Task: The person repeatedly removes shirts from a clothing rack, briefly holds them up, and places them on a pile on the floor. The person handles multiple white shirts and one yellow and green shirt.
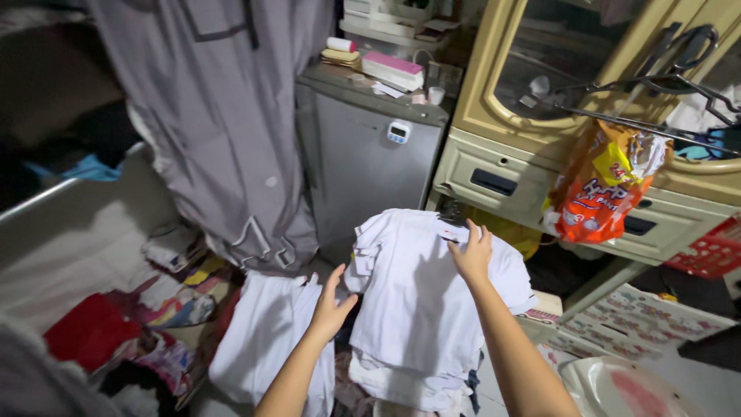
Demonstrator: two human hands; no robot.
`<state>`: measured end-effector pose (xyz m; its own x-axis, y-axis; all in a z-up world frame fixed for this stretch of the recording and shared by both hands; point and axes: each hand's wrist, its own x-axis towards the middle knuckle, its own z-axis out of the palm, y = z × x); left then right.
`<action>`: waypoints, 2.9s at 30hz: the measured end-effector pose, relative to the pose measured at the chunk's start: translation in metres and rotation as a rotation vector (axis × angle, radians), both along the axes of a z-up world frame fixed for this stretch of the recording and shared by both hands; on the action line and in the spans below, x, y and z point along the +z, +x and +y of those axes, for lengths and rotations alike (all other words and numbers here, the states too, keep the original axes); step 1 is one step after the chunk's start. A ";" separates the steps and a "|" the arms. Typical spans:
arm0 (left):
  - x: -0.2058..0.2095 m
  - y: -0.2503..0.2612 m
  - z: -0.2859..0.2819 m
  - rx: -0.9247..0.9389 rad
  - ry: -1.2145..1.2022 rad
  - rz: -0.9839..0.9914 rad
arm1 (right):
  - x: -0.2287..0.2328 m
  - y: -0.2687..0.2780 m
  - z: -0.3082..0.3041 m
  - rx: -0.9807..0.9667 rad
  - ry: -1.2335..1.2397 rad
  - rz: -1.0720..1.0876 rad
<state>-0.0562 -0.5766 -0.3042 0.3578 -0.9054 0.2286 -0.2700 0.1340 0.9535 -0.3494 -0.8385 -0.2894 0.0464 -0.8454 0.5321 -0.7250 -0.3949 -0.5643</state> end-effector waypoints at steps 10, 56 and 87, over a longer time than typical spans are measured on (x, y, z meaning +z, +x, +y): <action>0.098 0.034 0.108 0.074 -0.158 -0.279 | 0.107 0.078 0.122 0.243 -0.100 -0.107; 0.365 0.069 0.692 1.283 0.022 -1.206 | 0.367 0.426 0.817 1.484 -0.246 -0.225; 0.362 0.078 0.611 1.136 -0.122 -1.224 | 0.347 0.330 0.514 1.486 0.269 -0.662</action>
<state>0.0223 0.0343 0.0580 0.3437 -0.2860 0.8945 -0.8015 -0.5857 0.1207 -0.0193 -0.3242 0.0574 0.6884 -0.3364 0.6426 0.5551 -0.3259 -0.7653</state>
